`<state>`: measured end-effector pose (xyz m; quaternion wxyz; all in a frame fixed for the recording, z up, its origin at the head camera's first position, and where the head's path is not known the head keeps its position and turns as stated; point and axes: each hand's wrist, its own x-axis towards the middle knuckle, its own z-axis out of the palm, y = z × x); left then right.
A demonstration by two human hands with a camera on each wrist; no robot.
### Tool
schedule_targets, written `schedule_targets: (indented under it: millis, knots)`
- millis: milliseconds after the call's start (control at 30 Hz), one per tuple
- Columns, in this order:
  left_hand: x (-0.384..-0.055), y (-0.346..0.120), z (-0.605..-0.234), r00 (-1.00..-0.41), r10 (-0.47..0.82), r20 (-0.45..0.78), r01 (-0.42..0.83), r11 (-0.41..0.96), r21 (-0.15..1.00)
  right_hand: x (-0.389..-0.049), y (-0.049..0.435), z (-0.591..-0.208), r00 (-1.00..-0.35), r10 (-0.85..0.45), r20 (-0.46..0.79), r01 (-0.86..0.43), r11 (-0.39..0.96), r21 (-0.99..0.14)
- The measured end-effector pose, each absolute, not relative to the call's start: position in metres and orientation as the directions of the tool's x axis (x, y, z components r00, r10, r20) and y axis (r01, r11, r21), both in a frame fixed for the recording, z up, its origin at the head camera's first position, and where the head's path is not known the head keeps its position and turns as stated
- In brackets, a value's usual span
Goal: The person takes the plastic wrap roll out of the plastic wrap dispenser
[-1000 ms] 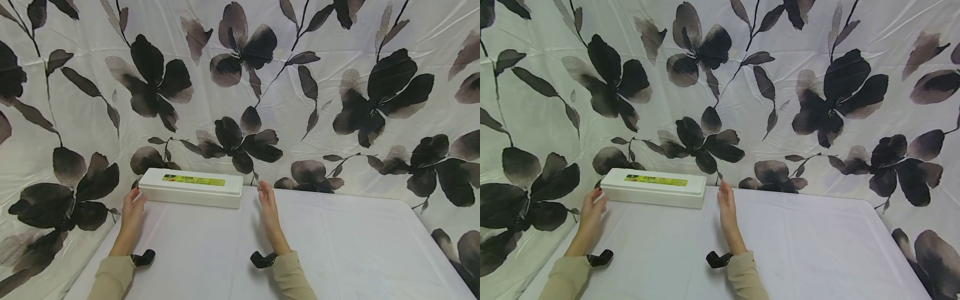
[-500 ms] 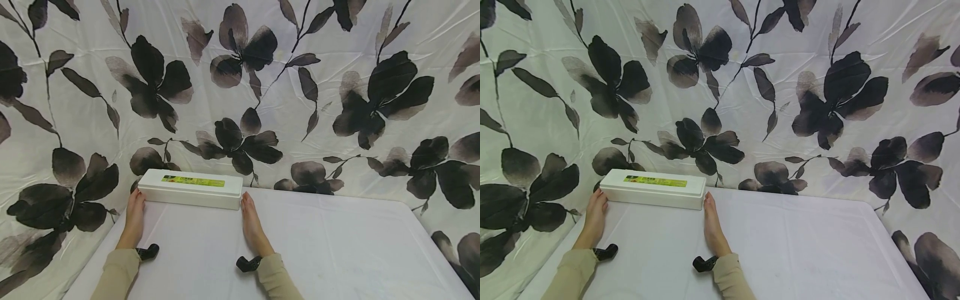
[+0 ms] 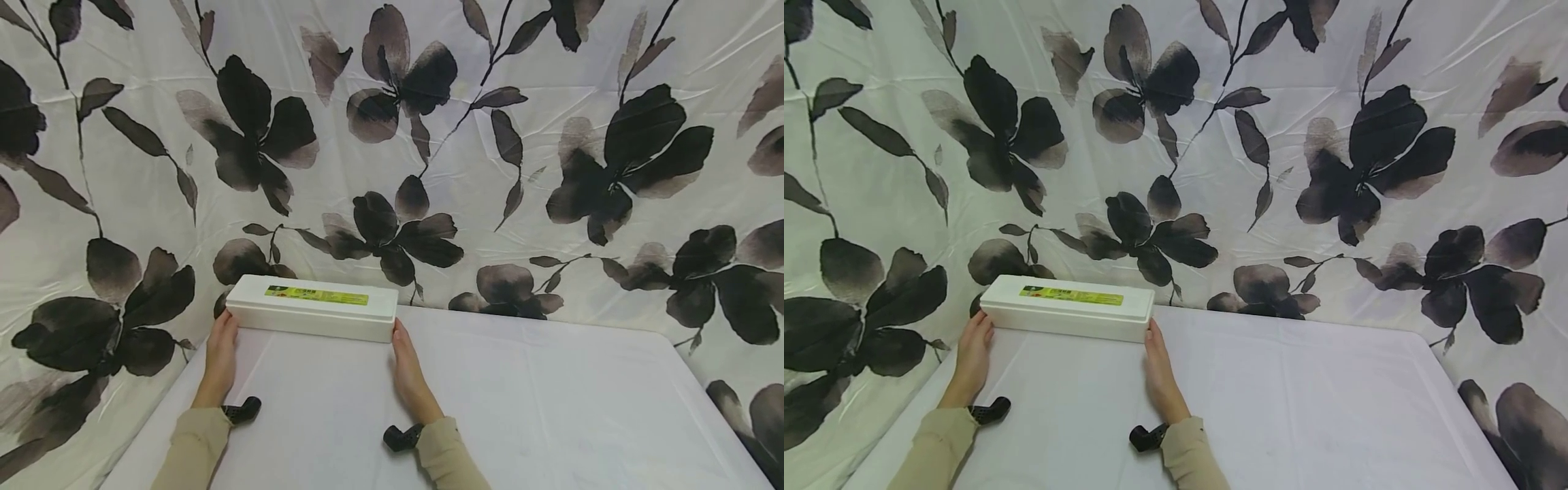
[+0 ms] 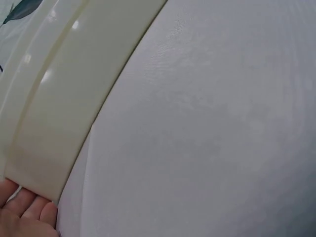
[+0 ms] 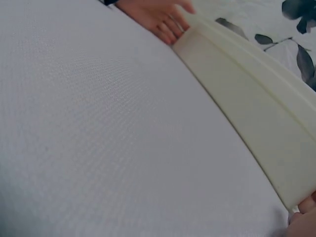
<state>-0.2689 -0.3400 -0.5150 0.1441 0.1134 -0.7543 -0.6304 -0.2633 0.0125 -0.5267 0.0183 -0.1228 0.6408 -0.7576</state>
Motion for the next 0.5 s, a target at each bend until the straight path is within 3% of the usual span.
schedule_targets:
  millis: [500]
  knots:
    - [-0.265,-0.334,-0.518,-0.896,-0.428,0.119,-0.037,0.339,0.940,-0.252,0.020,-0.524,-0.971,-0.175,0.162,-0.148,-0.090,-0.985]
